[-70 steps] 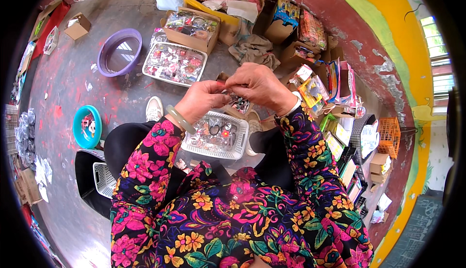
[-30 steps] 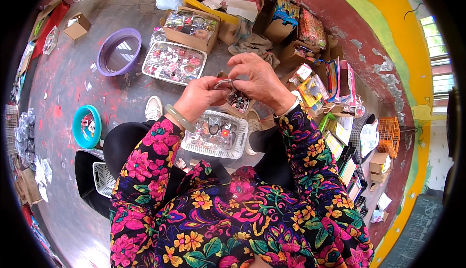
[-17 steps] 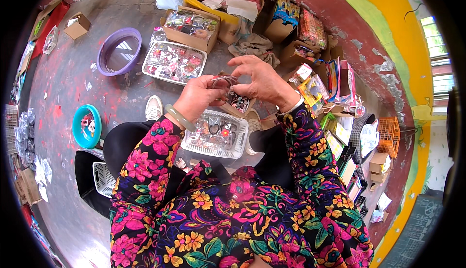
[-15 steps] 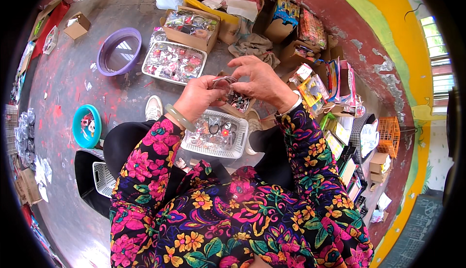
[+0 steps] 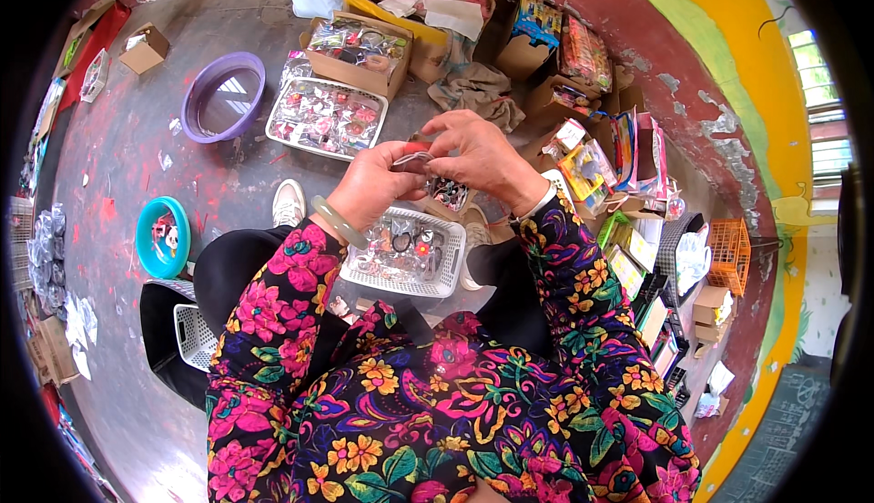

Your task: The person sits on the floor and repeatedly picks up small items from a white basket, places them into small plastic bags, and then puts the bags into a cardboard box. The person handles items one at a time, including hair accessories and small packaged goods.

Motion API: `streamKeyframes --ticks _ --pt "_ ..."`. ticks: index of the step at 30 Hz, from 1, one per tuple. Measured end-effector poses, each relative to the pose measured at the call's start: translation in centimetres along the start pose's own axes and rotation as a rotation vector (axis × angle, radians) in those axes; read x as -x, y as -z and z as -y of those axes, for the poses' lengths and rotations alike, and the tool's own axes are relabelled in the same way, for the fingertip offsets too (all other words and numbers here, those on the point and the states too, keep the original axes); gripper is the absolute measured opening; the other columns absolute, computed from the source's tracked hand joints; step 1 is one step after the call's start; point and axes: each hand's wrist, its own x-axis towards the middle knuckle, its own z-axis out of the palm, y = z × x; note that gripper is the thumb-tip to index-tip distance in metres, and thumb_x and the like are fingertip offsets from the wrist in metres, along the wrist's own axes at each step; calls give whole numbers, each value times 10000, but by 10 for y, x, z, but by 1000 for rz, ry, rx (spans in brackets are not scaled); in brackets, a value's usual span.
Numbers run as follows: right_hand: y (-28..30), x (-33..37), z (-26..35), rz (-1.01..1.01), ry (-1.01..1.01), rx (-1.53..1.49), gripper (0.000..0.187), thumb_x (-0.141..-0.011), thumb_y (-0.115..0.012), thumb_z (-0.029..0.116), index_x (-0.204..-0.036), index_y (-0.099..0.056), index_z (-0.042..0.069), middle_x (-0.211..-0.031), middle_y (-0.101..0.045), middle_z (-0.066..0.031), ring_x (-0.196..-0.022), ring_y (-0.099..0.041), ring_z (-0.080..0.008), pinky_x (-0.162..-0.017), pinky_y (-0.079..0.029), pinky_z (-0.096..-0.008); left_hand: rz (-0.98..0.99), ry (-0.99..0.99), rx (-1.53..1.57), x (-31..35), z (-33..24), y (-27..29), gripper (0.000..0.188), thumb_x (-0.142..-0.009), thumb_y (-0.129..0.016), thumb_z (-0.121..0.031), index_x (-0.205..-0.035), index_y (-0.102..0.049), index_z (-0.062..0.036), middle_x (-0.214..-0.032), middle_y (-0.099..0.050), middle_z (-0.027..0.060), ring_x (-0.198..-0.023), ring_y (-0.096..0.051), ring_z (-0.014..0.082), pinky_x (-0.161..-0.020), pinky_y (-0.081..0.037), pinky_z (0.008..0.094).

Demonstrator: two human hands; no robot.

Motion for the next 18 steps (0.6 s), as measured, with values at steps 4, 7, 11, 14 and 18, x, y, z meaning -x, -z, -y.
streamKeyframes --ticks 4,7,11,14,18 --pt "7 -1 9 24 -96 -70 170 -685 -677 175 -801 -663 52 -1069 -578 -117 -1058 -495 -268 -883 -400 -335 -38 -19 -11 2 -3 -5 296 -832 -553 -3 -1127 -531 6 -923 -581 10 -793 -565 72 -696 -505 209" --pt "7 0 5 -15 -41 -50 160 -683 -676 175 -788 -662 55 -1044 -581 -121 -1042 -498 -278 -863 -407 -343 -41 -19 -87 0 -1 -4 306 -833 -575 -23 -1133 -526 15 -923 -580 10 -786 -561 69 -690 -505 207" --pt "2 0 2 -59 15 0 147 -675 -663 179 -767 -672 65 -1016 -586 -130 -1019 -498 -291 -831 -419 -362 -35 -34 -41 -1 2 -3 329 -822 -590 -15 -1141 -520 22 -938 -584 25 -790 -573 82 -684 -510 212" --pt "1 1 0 -42 22 30 157 -675 -662 181 -786 -678 71 -1035 -578 -137 -1043 -486 -299 -847 -414 -367 -41 -51 -29 0 0 -4 335 -813 -591 2 -1140 -519 24 -952 -587 37 -799 -582 91 -686 -514 216" --pt "1 1 3 -75 48 56 167 -674 -659 171 -807 -682 72 -1060 -565 -152 -1087 -468 -312 -878 -403 -375 -60 -62 -41 -1 2 -3 327 -808 -585 16 -1129 -525 24 -957 -589 39 -802 -584 91 -692 -513 215"
